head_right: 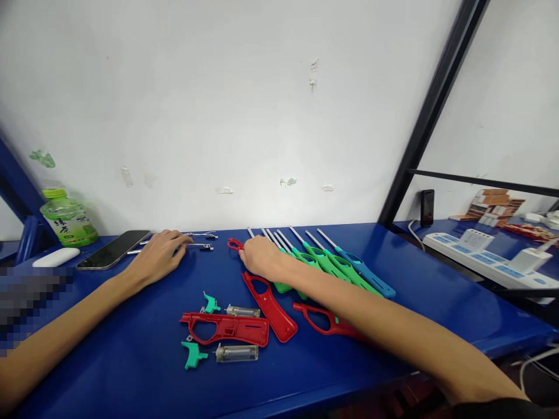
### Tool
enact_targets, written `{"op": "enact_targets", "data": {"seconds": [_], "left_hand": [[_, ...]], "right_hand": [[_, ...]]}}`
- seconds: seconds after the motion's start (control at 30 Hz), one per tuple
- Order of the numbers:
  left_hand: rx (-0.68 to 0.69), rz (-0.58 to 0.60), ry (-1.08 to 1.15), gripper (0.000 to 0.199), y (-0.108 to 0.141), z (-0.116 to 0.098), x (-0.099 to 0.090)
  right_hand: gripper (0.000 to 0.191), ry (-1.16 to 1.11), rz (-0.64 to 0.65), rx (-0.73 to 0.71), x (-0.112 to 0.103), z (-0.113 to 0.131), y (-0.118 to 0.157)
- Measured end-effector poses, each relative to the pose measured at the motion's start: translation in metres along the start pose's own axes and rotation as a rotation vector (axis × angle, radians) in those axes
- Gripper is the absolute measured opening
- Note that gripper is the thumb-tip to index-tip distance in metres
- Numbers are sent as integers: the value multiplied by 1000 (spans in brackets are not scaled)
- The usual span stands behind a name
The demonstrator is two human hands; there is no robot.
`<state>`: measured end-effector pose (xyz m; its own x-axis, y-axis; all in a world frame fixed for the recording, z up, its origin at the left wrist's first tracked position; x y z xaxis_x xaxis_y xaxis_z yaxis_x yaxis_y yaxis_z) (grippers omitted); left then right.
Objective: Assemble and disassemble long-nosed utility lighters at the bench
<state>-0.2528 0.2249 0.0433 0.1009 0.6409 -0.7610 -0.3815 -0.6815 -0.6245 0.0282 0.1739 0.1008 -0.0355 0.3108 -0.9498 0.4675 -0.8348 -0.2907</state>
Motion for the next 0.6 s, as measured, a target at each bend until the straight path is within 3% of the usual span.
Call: {"op": "enact_targets", "data": {"seconds": [0.13, 0.3, 0.6], "left_hand": [[-1, -7, 9, 33, 2, 1, 0], [-5, -5, 5, 34, 1, -1, -2], [8, 19, -34, 35, 0, -4, -4]], "right_hand": [[40, 76, 6, 103, 20, -8, 14], [39, 129, -8, 146, 33, -38, 31], [38, 129, -18, 16, 36, -100, 54]]}}
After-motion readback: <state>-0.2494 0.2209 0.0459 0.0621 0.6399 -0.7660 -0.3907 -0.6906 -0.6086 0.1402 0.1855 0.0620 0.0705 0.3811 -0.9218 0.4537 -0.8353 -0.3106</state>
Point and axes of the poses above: each hand's wrist, its own y-axis away from the middle knuckle, its own x-axis out of the palm, z = x × y, the point moved 3 cm from there along -y, towards the middle knuckle, and after that the axes turned 13 degrees about -z, right-handed, at the moved point
